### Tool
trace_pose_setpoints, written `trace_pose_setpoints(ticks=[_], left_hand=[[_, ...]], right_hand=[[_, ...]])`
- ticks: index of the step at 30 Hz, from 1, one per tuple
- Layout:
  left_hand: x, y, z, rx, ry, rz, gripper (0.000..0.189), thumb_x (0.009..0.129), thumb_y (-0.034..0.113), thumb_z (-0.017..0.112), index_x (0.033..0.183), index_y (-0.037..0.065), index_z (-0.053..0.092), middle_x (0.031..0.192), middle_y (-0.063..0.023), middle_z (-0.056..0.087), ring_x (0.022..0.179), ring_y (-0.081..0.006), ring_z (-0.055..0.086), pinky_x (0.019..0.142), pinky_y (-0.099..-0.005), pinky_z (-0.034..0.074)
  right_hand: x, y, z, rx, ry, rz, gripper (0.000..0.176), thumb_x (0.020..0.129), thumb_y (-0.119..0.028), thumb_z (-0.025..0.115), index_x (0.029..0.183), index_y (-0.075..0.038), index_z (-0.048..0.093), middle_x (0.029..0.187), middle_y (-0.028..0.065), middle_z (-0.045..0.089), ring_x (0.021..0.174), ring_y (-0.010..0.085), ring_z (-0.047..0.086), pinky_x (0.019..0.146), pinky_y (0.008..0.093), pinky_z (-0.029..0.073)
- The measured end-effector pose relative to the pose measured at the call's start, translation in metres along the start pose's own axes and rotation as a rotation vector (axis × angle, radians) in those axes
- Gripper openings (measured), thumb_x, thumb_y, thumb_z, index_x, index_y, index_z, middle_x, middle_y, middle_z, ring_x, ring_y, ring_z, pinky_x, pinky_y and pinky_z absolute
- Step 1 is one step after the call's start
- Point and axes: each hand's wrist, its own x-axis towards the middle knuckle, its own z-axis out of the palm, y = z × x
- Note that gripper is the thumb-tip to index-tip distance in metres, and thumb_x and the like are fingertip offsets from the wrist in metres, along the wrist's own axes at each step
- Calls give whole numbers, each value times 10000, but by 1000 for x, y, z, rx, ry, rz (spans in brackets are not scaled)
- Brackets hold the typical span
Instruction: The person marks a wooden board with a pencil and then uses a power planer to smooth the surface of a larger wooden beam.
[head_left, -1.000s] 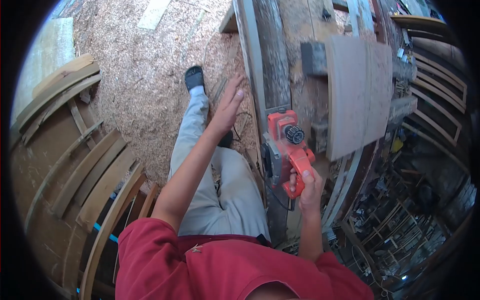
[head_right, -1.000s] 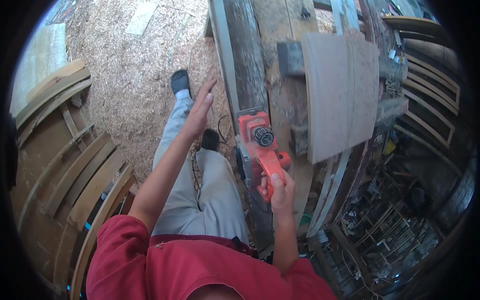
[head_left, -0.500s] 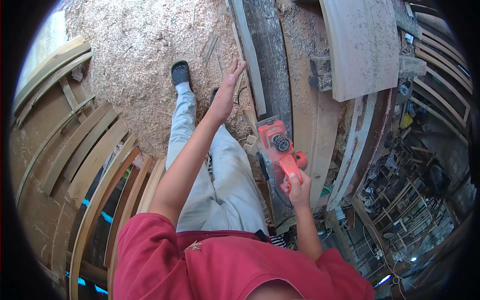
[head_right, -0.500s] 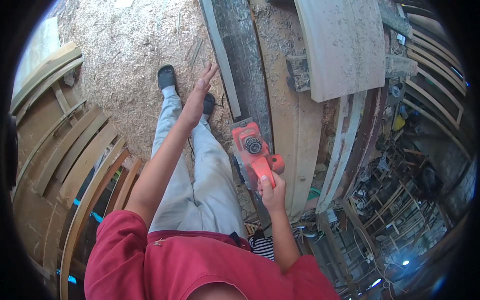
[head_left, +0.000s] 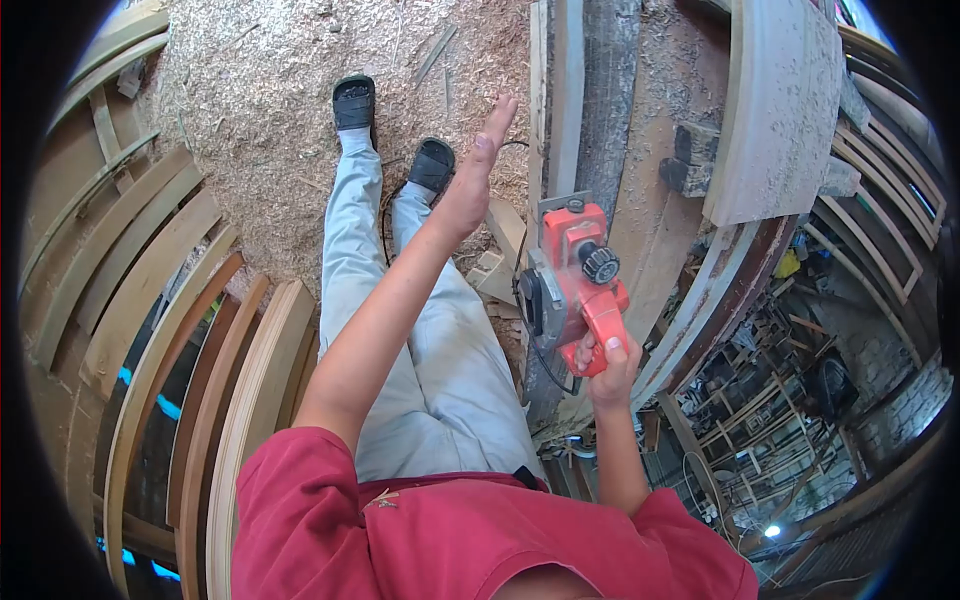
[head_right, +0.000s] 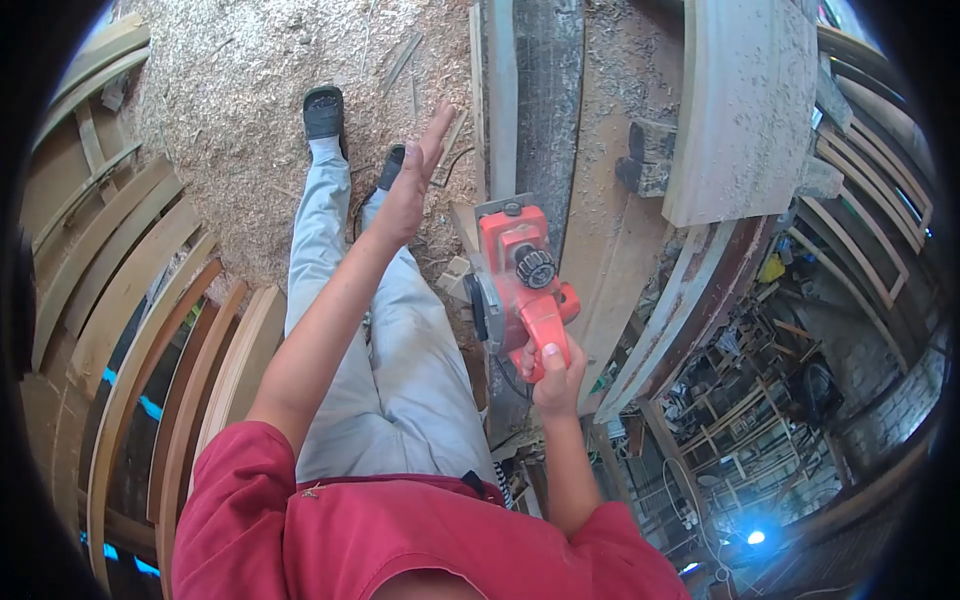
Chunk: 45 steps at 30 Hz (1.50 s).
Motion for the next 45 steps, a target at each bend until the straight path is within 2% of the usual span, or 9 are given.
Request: trace_pose_setpoints(ticks=[6,12,15,18,25,34,40,43,45], left_hand=[[-9,-13,-8,-79,-51,-9,824,1099,612,64,1653,26,234,1747,-173,115,1623,-308,50,1301,-433,23],[-10,-8,-25,-111,-4,-61,849,1087,642,64,1648,37,262,1751,-162,100,1624,-298,36,1300,-434,15],[0,-3,-30,-132,12,-100,891,1050,714,65,1666,95,242,1763,-93,88,1627,-261,32,1298,-458,16],[15,8,-33,-107,49,-95,893,1049,713,63,1666,91,238,1760,-97,107,1627,-259,33,1298,-466,14],[71,42,-36,-84,124,-41,933,1035,740,67,1658,71,249,1744,-123,174,1625,-272,59,1300,-488,43],[174,99,-62,13,128,86,958,1029,741,38,1649,42,249,1726,-143,225,1617,-285,123,1303,-487,94],[248,137,-76,14,155,157,989,1003,775,23,1669,61,182,1743,-129,168,1622,-282,85,1304,-486,63],[283,145,-81,10,184,173,1003,994,784,18,1673,55,136,1754,-124,116,1625,-278,47,1305,-480,29],[304,152,-85,20,227,166,1014,990,791,21,1673,48,122,1756,-124,100,1626,-278,30,1304,-476,12]], right_hand=[[20,-9,15,9,2,-21,389,982,-357,548,908,22,593,700,65,554,589,135,534,545,295,436],[35,-13,25,-2,26,-34,362,999,-333,535,879,5,583,683,60,544,576,135,527,536,291,428],[42,-23,33,-4,67,-35,354,1009,-323,532,861,-5,577,671,50,542,568,128,523,525,282,418],[53,-33,38,-32,81,-53,361,1019,-326,538,845,-11,576,658,38,543,552,113,513,506,272,401],[82,-70,54,-58,62,-94,356,1028,-294,570,809,-14,578,637,18,544,518,81,492,473,249,382],[130,-140,95,-44,99,-83,306,1016,-246,594,852,10,633,670,2,568,549,65,500,488,256,400],[162,-172,115,-154,155,-107,258,971,-202,628,906,42,683,705,19,615,636,92,558,576,293,449],[181,-198,132,-172,139,-163,316,1027,-242,565,833,7,581,637,24,536,519,81,480,469,255,371],[195,-223,146,-183,134,-167,309,1023,-233,562,833,10,579,642,29,537,525,85,477,475,258,372]])
